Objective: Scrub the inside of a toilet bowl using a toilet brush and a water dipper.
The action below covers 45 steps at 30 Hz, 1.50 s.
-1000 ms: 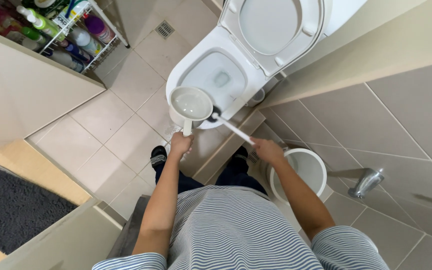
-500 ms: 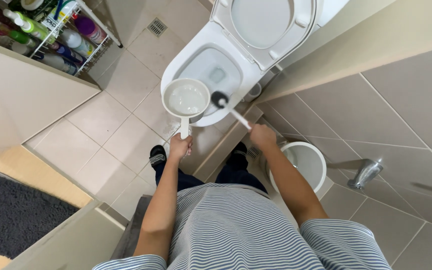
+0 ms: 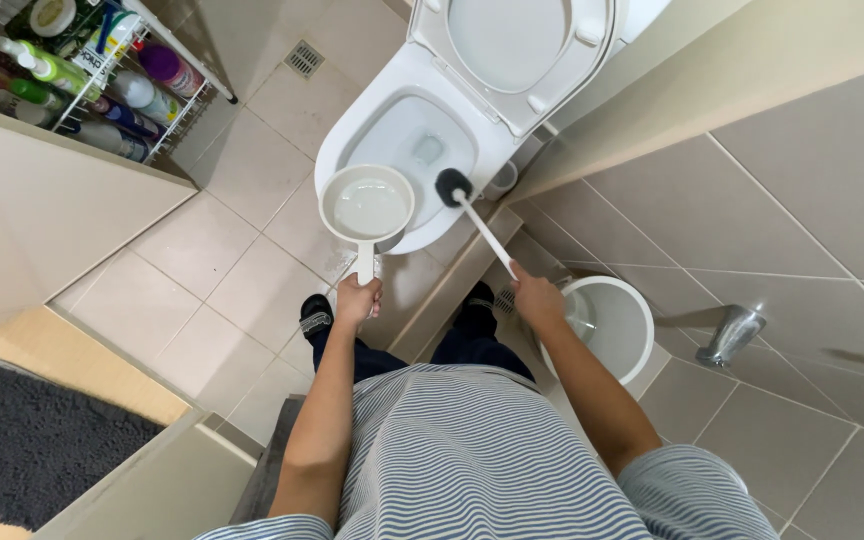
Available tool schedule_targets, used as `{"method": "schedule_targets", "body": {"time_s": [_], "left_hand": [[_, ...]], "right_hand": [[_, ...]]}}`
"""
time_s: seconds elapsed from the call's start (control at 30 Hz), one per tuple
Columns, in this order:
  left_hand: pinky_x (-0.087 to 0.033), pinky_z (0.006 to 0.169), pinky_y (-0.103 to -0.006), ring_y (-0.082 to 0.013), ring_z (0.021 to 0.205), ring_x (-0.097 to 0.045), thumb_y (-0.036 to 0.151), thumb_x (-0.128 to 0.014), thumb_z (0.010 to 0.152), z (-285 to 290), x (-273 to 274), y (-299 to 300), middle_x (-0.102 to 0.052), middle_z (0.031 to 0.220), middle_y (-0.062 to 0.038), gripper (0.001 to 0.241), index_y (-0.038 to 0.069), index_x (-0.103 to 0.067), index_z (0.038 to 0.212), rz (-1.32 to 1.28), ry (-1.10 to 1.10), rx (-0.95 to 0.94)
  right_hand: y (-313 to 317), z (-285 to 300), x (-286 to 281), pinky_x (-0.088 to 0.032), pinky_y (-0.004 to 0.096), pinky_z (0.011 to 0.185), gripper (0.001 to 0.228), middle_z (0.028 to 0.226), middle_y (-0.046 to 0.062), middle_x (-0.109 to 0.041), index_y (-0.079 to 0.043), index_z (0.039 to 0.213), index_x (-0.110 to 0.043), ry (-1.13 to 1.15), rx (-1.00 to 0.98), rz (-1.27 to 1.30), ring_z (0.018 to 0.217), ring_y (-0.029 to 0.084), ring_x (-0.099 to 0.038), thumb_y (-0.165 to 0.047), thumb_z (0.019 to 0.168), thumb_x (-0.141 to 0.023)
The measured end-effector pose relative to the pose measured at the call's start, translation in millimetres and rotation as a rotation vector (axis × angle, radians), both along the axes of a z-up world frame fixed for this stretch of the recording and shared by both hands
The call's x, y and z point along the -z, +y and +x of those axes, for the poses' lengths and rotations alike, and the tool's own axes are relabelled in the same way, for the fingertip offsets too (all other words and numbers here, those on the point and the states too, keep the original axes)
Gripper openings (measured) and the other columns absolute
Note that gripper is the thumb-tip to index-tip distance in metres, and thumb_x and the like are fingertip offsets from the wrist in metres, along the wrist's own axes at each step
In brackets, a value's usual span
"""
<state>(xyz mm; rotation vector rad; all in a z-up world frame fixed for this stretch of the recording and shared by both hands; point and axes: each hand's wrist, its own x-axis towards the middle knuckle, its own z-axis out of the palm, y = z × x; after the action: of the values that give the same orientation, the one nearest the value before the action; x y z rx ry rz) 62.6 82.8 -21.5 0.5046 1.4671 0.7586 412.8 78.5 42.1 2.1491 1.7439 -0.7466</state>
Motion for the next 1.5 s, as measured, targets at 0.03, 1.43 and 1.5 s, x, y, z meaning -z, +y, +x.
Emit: {"method": "schedule_targets", "body": {"time_s": [0.03,1.43,1.5], "left_hand": [[-0.041,0.037,-0.0308,-0.0132,0.042,-0.051,0.006,-0.063,0.086,-1,0,-1,-0.057,0.06,-0.005,0.011,-0.001,-0.054,0.086,-0.002,0.002,0.0],[-0.04,0.037,-0.0314,-0.0132,0.042,-0.051,0.007,-0.063,0.088,8,0,17,-0.056,0.062,-0.004,0.01,0.001,-0.056,0.088,0.01,-0.015,0.079],[-0.042,0.038,-0.0312,-0.0131,0.044,-0.052,0.006,-0.063,0.088,7,-9,19,-0.058,0.063,-0.005,0.009,-0.001,-0.058,0.086,-0.007,0.038,0.107]], "right_hand": [[-10,-4,-4,-0.057,0.054,0.086,0.046,0.106,0.021,-0.074,-0.042,0.147,-0.053,0.002,0.0,-0.002,0.096,0.041,-0.071,-0.037,0.102,-0.053],[-31,38,43,-0.056,0.057,0.086,0.047,0.101,0.025,-0.073,-0.038,0.147,-0.055,0.102,0.178,0.104,0.094,0.046,-0.07,-0.038,0.1,-0.056],[-23,50,41,-0.053,0.057,0.09,0.048,0.105,0.025,-0.072,-0.041,0.148,-0.052,0.127,0.222,0.07,0.098,0.046,-0.068,-0.041,0.1,-0.055]]}}
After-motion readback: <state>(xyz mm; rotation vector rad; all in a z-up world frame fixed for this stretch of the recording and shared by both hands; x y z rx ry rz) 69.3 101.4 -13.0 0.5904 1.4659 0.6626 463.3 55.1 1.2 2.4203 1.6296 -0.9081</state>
